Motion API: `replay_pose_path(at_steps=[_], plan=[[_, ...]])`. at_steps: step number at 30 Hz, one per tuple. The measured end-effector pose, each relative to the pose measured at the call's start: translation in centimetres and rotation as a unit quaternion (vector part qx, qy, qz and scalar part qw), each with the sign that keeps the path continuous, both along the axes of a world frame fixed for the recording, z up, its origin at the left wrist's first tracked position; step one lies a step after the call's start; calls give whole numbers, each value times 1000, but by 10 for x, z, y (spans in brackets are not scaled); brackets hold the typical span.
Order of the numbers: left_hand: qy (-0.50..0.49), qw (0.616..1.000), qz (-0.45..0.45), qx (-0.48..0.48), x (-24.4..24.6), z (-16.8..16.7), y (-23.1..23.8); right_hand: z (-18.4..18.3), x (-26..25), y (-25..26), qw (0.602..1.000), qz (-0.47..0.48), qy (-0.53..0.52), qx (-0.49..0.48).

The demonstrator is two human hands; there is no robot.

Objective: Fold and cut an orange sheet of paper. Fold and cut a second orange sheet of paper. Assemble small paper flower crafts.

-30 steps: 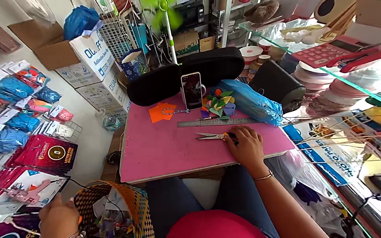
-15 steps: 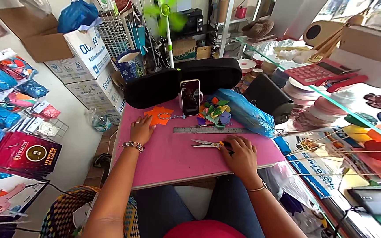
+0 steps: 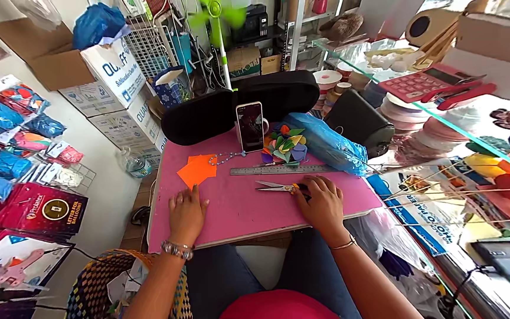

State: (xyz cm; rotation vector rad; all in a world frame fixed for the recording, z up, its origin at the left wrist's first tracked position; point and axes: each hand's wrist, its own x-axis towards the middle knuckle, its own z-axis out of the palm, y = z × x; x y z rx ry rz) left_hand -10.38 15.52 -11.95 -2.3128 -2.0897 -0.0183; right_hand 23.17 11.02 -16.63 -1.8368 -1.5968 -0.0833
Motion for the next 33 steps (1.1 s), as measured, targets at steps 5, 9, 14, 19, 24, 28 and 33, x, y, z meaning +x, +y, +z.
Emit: replay_pose_path(at_steps=[5,9,14,19,24,28,33], plan=[[-65,997,1,48,-16,-2,-7,8,-2,5,999,-14,-3,-34],[-150,989,18,2,-33,18,52,8,-4,6,1000,-15,-11,-23],[-159,983,13,-89,-46,28,114,6,-2,5,1000,-14,-15,-8],[-137,985,40,-101,-46,33,133,2,-1,6,999,-12,-30,-9],[-205,972,46,-104,-53,26,146,4,-2,5,1000,-12,-20,-15],[-257,961,80,-66,-56,38,130,3,-1,5,1000,-12,-20,-14],[-398,899,158,90,-64,53,81,1,0,5,1000,-8,-10,-4]])
